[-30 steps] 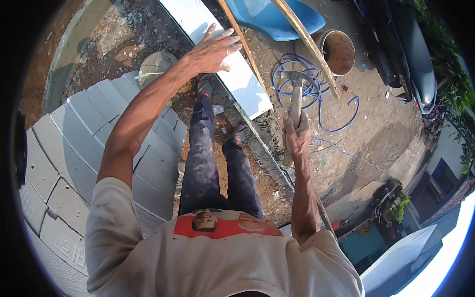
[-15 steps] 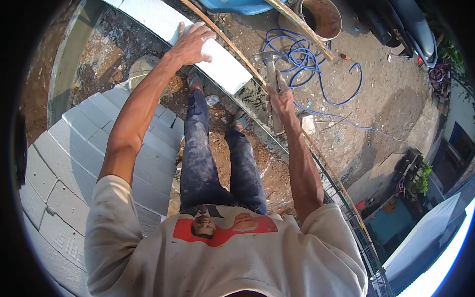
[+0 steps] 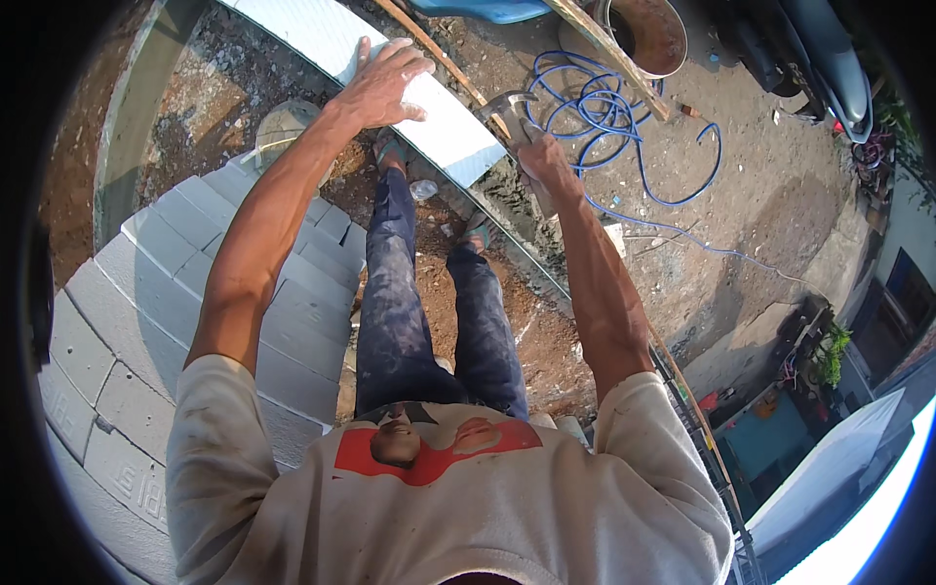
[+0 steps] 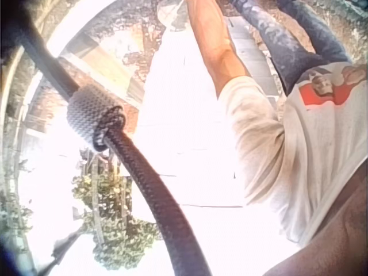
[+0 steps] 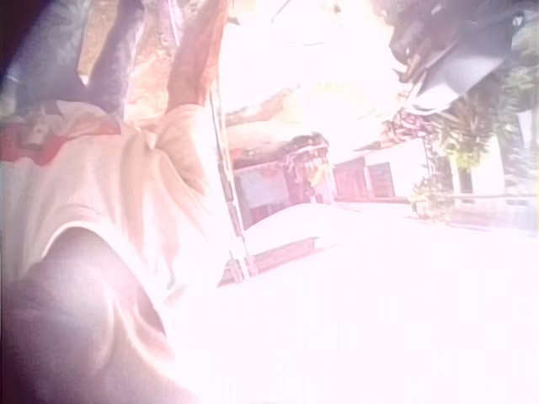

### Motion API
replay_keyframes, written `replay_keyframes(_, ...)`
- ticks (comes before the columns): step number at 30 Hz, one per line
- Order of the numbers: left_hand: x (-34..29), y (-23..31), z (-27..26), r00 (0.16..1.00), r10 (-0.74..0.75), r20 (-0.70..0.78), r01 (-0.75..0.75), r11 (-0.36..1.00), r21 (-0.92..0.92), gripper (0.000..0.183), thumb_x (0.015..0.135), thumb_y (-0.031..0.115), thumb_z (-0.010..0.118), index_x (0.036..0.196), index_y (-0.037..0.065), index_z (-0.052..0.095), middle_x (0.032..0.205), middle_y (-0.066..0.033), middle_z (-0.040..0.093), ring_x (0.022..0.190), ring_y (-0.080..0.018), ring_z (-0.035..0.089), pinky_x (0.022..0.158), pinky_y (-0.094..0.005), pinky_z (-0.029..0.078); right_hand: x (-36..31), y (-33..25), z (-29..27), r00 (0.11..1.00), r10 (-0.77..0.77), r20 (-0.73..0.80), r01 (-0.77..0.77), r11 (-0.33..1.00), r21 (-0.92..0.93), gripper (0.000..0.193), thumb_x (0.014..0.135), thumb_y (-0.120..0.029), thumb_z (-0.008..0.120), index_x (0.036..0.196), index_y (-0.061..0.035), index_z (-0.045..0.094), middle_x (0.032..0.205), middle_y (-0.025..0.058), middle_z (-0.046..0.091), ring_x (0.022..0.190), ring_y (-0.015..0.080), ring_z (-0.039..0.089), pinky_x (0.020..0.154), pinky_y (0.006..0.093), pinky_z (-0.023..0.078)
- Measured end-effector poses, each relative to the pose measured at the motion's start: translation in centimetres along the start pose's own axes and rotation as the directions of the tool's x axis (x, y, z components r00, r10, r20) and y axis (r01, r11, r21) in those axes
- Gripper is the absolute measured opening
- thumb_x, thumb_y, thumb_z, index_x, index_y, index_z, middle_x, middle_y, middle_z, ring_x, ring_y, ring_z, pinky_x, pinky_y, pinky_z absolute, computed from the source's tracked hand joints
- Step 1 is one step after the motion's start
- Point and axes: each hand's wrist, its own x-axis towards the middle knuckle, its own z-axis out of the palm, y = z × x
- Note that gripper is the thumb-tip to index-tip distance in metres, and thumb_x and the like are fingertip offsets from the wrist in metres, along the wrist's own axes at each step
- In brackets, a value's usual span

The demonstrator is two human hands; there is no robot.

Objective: The person applies mortar to a concrete block using a trowel, places it onto a wall, and taps it with a hammer. The person then measures the wall using a tape measure and spreads mortar along the wall edge using a trowel.

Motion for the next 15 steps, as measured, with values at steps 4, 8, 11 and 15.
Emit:
replay_keyframes(4, 0.1, 0.6, -0.4, 1.000, -0.009, 0.013, 0.009, 1.000, -0.005, 0.086, 0.081, 0.057, 0.083, 0.154, 0.024, 0.053, 0.162, -0.0054, 0.044, 0.158, -0.0280, 0.023, 0.128, -0.0710, 0.006, 0.2, -0.3, 1.1, 0.995, 0.067, -0.079, -0.069, 0.997, -0.019, 0.036, 0.100, -0.026, 0.065, 0.124, 0.0020, 0.067, 0.066, 0.0138, 0.068, 0.054, 0.0209, 0.065, 0.052, 0.0394, 0.051)
replay_keyframes(8, -0.7, -0.3, -0.2, 1.000, -0.015, 0.003, 0.015, 1.000, -0.025, 0.085, 0.080, 0.056, 0.084, 0.153, 0.024, 0.053, 0.163, -0.0062, 0.044, 0.158, -0.0284, 0.023, 0.129, -0.0705, 0.005, -0.3, -2.9, 0.5, 0.998, 0.057, 0.017, -0.056, 0.998, -0.039, 0.034, 0.101, -0.024, 0.064, 0.123, 0.0017, 0.068, 0.067, 0.0147, 0.068, 0.051, 0.0221, 0.065, 0.048, 0.0404, 0.051)
replay_keyframes(11, -0.2, 0.3, -0.6, 1.000, -0.003, 0.024, 0.004, 1.000, -0.011, 0.086, 0.080, 0.056, 0.084, 0.153, 0.024, 0.053, 0.162, -0.0064, 0.044, 0.158, -0.0288, 0.023, 0.129, -0.0705, 0.005, 0.1, -1.8, 1.0, 0.996, 0.034, -0.079, -0.038, 0.998, -0.047, 0.033, 0.101, -0.024, 0.064, 0.119, 0.0030, 0.068, 0.066, 0.0143, 0.067, 0.049, 0.0224, 0.064, 0.046, 0.0415, 0.050)
replay_keyframes(15, -0.4, 0.0, -0.4, 1.000, 0.003, -0.002, -0.004, 0.999, -0.040, 0.087, 0.079, 0.055, 0.085, 0.153, 0.023, 0.053, 0.162, -0.0071, 0.045, 0.158, -0.0292, 0.023, 0.128, -0.0708, 0.006, 1.1, -1.3, 0.4, 0.998, 0.070, 0.011, -0.070, 0.997, -0.030, 0.034, 0.100, -0.025, 0.064, 0.115, 0.0055, 0.068, 0.066, 0.0143, 0.068, 0.049, 0.0225, 0.064, 0.047, 0.0424, 0.050)
